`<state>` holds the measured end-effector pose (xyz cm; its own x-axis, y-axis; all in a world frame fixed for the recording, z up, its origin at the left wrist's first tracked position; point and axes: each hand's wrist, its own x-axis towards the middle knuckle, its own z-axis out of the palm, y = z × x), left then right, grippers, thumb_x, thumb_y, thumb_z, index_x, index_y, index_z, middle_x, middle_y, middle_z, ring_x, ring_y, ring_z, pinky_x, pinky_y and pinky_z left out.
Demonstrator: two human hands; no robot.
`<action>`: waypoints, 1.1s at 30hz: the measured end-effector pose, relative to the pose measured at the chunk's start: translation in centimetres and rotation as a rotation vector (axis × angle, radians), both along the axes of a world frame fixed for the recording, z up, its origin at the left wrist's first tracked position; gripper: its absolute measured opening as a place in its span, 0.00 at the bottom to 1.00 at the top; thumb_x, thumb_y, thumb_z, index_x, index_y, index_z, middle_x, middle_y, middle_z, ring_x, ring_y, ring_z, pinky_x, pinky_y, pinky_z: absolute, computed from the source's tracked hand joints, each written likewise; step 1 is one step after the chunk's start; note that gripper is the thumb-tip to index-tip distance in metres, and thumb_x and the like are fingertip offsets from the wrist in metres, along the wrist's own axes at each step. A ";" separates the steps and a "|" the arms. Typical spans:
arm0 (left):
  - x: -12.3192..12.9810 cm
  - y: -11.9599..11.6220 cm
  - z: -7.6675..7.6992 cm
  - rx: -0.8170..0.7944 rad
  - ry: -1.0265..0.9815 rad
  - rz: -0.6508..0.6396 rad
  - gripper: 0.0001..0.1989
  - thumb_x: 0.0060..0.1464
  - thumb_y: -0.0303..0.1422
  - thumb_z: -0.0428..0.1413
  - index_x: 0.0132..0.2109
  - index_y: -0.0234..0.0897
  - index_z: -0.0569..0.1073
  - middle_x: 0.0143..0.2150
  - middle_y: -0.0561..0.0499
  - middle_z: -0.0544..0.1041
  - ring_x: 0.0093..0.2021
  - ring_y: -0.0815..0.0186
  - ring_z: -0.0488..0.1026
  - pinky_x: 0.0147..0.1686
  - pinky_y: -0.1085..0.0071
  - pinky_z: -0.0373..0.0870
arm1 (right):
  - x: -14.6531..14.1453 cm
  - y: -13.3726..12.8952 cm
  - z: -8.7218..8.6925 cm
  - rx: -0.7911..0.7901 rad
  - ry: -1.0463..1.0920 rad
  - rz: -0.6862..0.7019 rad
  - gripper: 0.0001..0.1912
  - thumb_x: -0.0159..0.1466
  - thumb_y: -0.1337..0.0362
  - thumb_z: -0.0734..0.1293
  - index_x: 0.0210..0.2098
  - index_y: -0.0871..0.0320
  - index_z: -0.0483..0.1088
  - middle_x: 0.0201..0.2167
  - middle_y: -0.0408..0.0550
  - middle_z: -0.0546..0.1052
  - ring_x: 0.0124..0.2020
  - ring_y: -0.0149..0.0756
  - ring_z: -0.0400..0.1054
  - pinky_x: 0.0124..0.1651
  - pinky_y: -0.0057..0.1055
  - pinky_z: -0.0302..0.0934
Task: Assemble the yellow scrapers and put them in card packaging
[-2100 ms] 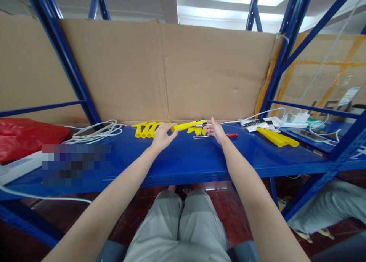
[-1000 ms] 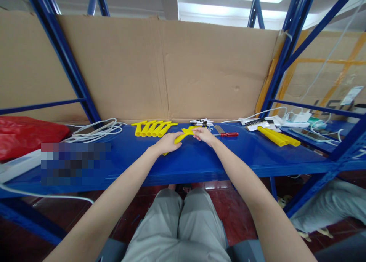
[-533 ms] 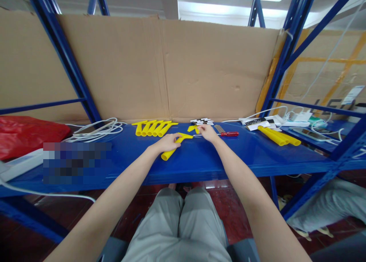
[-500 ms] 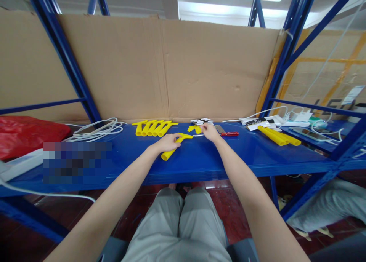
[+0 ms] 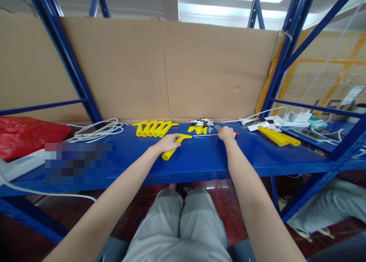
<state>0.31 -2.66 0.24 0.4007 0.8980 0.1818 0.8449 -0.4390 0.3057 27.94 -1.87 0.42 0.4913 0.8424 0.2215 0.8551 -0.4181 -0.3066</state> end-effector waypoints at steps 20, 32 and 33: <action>-0.1 -0.1 0.1 0.008 0.010 -0.033 0.27 0.54 0.36 0.54 0.60 0.34 0.69 0.55 0.41 0.76 0.53 0.55 0.74 0.51 0.67 0.68 | 1.2 1.3 -0.7 0.068 -0.061 -0.089 0.28 0.65 0.50 0.60 0.50 0.68 0.73 0.52 0.68 0.71 0.58 0.56 0.58 0.56 0.51 0.51; -0.2 -0.3 0.4 -0.009 -0.026 -0.044 0.28 0.53 0.35 0.55 0.61 0.35 0.69 0.54 0.43 0.76 0.53 0.55 0.73 0.51 0.67 0.67 | 0.7 2.2 -0.6 0.075 0.086 -0.176 0.38 0.59 0.41 0.65 0.52 0.70 0.72 0.53 0.74 0.70 0.58 0.59 0.60 0.56 0.52 0.52; -0.3 -0.3 0.3 -0.005 -0.030 -0.051 0.27 0.53 0.34 0.55 0.61 0.35 0.69 0.53 0.43 0.77 0.52 0.55 0.74 0.50 0.67 0.67 | 0.7 2.3 -0.6 0.077 0.090 -0.179 0.38 0.59 0.41 0.65 0.52 0.70 0.72 0.53 0.74 0.70 0.58 0.59 0.59 0.57 0.52 0.52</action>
